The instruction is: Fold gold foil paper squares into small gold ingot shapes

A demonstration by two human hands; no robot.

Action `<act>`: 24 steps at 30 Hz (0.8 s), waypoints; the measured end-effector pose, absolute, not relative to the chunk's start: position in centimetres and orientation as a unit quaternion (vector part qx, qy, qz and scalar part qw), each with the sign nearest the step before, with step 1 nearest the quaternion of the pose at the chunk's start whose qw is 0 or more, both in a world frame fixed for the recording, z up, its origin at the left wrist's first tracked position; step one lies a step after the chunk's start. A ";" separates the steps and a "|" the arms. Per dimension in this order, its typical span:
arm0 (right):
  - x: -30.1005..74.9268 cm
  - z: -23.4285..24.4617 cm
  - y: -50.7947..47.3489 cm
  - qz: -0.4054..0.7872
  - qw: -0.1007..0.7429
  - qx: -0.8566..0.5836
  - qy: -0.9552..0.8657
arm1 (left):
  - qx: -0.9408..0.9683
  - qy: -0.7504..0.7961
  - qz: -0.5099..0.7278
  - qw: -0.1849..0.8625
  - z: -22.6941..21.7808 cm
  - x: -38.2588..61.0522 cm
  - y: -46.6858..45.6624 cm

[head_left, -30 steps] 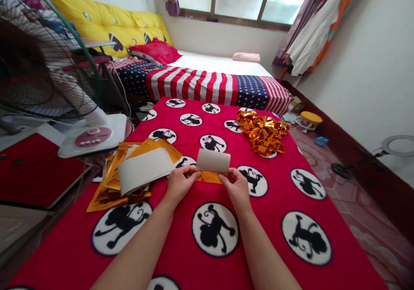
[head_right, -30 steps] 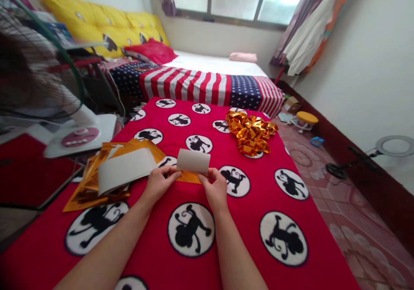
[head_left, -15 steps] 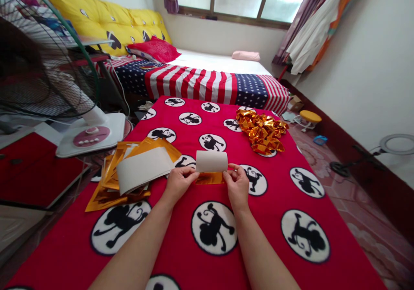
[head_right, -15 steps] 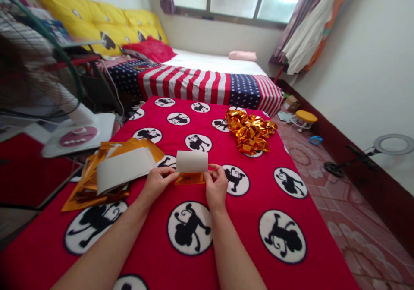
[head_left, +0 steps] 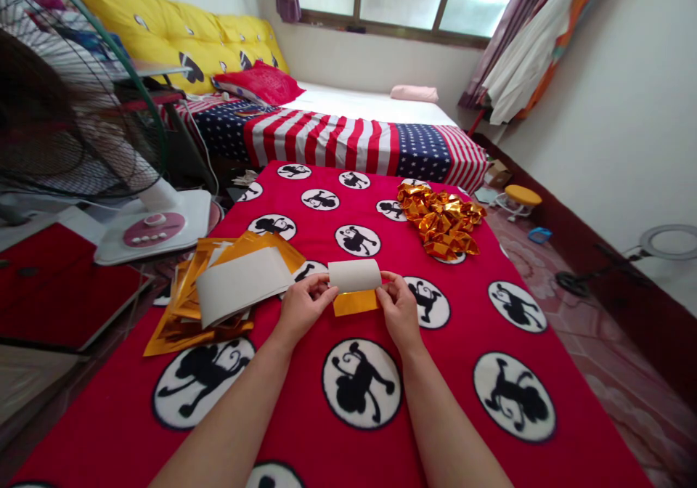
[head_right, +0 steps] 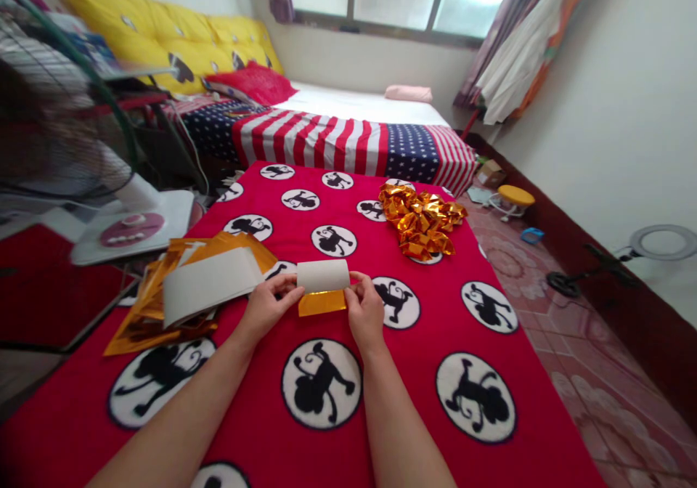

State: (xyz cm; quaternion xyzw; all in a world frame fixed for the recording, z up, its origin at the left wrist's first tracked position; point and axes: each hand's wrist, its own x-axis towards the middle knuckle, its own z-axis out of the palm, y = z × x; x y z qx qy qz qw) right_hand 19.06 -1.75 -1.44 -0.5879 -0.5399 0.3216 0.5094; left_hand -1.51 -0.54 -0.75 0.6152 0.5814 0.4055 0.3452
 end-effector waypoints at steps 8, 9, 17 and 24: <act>19.0 -0.9 -1.9 0.218 0.522 -0.601 -0.565 | 0.616 0.574 0.418 0.340 -0.4 -1.3 -0.7; 18.9 -0.7 -2.1 0.183 0.526 -0.603 -0.572 | 0.611 0.586 0.421 0.325 -0.4 -1.2 -0.7; 16.4 -0.1 -3.9 0.156 0.443 -0.529 -0.707 | 0.623 0.641 0.376 0.244 -0.8 -0.5 -0.7; 14.3 -0.5 -5.1 0.140 0.335 -0.544 -0.756 | 0.629 0.645 0.368 0.232 -0.9 -0.6 -0.8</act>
